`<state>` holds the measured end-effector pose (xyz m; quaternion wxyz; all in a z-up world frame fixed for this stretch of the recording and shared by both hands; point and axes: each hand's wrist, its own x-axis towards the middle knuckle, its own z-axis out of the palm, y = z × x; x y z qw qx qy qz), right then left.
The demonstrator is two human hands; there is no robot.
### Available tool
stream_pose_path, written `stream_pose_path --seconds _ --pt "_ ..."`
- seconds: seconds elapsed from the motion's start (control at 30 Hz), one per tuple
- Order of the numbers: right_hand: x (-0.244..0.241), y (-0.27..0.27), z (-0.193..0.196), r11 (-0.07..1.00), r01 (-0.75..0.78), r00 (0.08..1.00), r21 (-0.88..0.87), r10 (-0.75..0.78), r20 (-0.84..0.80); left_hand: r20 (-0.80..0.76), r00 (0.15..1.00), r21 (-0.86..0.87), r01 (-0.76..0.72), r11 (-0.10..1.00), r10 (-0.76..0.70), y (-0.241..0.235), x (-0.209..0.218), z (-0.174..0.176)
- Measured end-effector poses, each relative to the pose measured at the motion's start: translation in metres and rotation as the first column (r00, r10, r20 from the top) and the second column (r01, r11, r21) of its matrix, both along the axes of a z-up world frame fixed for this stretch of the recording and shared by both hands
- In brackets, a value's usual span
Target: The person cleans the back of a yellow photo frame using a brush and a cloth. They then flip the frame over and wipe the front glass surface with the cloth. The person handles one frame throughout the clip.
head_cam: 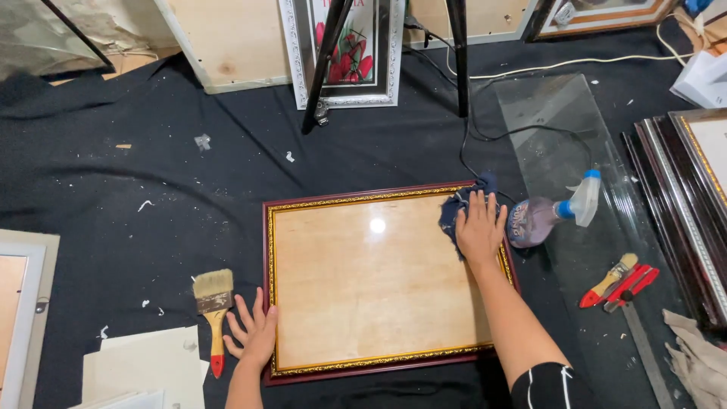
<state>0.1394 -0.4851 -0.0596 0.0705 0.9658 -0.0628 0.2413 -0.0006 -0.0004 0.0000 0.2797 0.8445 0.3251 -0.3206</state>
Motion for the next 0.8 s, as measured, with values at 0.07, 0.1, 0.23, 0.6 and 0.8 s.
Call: stream_pose_path --seconds 0.07,0.1,0.23,0.6,0.8 --pt "0.001 0.002 -0.01 1.0 0.018 0.999 0.021 -0.017 -0.051 0.007 1.0 -0.013 -0.009 1.0 0.009 0.001 -0.001 0.001" --pt "0.002 0.001 -0.014 0.998 0.037 0.995 0.046 -0.032 -0.099 0.017 1.0 -0.022 -0.019 1.0 0.02 0.0 -0.001 0.002" --pt "-0.028 -0.003 -0.012 0.998 0.065 0.969 0.008 -0.061 -0.24 0.006 1.0 -0.044 -0.01 0.999 0.01 0.001 -0.002 0.004" --pt "-0.237 -0.042 -0.024 0.982 -0.171 0.836 -0.076 0.104 -0.539 0.068 0.998 -0.063 0.002 0.998 0.003 0.004 -0.007 0.004" --pt "-0.261 0.018 -0.029 0.885 -0.263 0.898 -0.384 0.078 -0.434 0.083 0.996 -0.084 0.028 0.996 -0.021 0.004 -0.009 0.009"
